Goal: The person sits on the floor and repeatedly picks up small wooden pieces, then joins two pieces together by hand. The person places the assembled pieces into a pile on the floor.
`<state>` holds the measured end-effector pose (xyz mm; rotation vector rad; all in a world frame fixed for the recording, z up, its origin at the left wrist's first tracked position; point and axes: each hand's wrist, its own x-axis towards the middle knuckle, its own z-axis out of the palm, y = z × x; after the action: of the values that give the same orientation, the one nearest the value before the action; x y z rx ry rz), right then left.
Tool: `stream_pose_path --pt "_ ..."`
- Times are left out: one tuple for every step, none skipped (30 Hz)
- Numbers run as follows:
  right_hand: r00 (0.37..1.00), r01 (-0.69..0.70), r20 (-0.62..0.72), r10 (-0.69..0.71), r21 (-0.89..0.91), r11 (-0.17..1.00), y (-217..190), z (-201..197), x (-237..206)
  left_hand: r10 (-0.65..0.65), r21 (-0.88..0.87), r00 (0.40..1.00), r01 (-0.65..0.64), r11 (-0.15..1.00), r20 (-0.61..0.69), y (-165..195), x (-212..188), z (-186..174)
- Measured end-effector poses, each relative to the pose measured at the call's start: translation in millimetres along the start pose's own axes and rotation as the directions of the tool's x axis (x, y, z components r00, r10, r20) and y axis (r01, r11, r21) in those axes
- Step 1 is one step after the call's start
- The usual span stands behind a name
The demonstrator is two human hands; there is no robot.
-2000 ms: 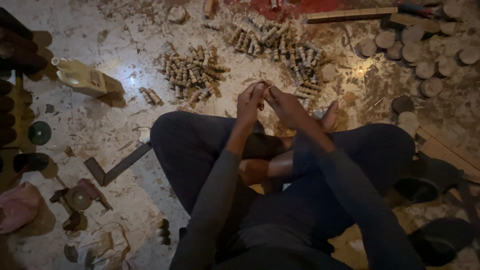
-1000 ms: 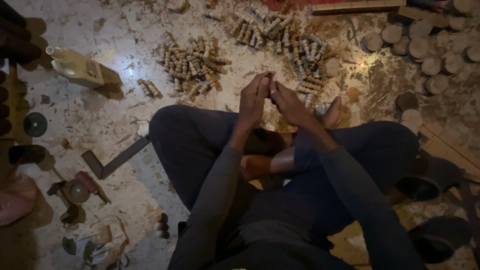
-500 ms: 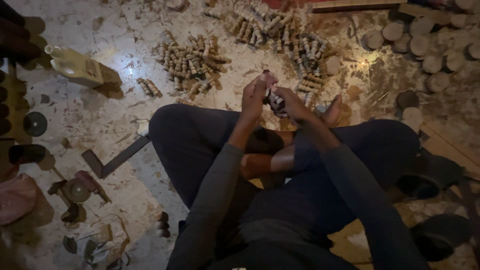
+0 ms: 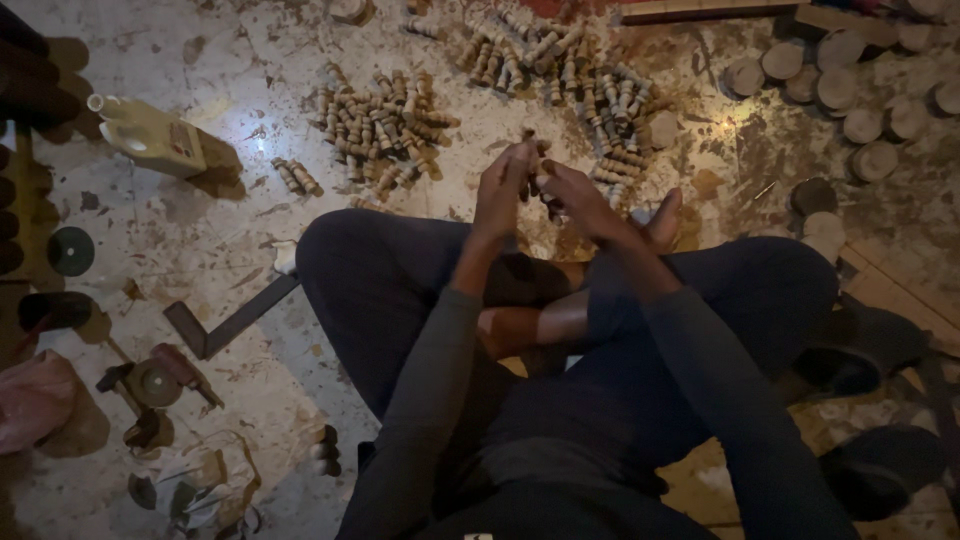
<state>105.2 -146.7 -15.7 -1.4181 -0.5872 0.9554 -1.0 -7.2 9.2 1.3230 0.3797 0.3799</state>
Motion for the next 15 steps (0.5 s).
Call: stream_pose_path --pt "0.999 0.052 0.016 -0.05 -0.185 0.981 0 -1 -1 0.049 0.071 0.999 -0.05 0.996 0.014 0 0 0" --pt "0.995 0.104 0.041 -0.096 -0.363 0.926 -4 -2 -4 0.098 0.142 0.995 -0.101 0.985 0.031 1 -1 -1" --pt "0.988 0.156 0.075 -0.138 -0.527 0.836 -8 0 -6 0.155 0.153 0.988 -0.157 0.976 0.024 0 0 -2" --pt "0.982 0.172 0.031 -0.186 -0.555 0.814 -13 2 -7 0.212 0.165 0.977 -0.212 0.963 0.019 0 1 -4" --pt "0.972 0.185 -0.012 -0.236 -0.584 0.79 -19 4 -9 0.267 0.177 0.964 -0.265 0.948 0.016 -1 2 -4" --pt "0.957 0.194 -0.055 -0.286 -0.614 0.765 -25 7 -11 0.231 0.187 0.973 -0.223 0.957 -0.021 -3 3 -5" --pt "0.951 0.184 -0.07 -0.302 -0.655 0.732 -31 8 -13 0.193 0.194 0.98 -0.178 0.965 -0.058 -5 4 -4" --pt "0.945 0.173 -0.084 -0.317 -0.695 0.698 -37 10 -15 0.153 0.2 0.984 -0.132 0.971 -0.096 -7 4 -4" --pt "0.938 0.162 -0.095 -0.334 -0.733 0.661 -42 13 -17 0.121 0.155 0.986 -0.103 0.983 -0.111 -9 5 -3" --pt "0.903 0.216 -0.06 -0.426 -0.793 0.57 -47 15 -19 0.089 0.108 0.988 -0.076 0.991 -0.125 -11 6 -1" --pt "0.86 0.263 -0.016 -0.51 -0.842 0.47 -50 17 -21 0.056 0.06 0.989 -0.048 0.997 -0.139 -14 6 0" --pt "0.811 0.301 0.036 -0.584 -0.882 0.364 -52 19 -22 0.039 0.051 0.989 -0.032 0.998 -0.139 -15 5 -1" --pt "0.799 0.301 0.064 -0.598 -0.903 0.306 -54 20 -24 0.022 0.042 0.99 -0.016 0.999 -0.137 -17 3 -1" --pt "0.789 0.298 0.091 -0.608 -0.922 0.248 -54 20 -25 0.003 0.032 0.991 0.001 0.999 -0.135 -19 1 -1" --pt "0.778 0.295 0.12 -0.617 -0.937 0.188 -53 19 -25 0.005 0.043 0.991 0.001 0.999 -0.13 -20 0 0"
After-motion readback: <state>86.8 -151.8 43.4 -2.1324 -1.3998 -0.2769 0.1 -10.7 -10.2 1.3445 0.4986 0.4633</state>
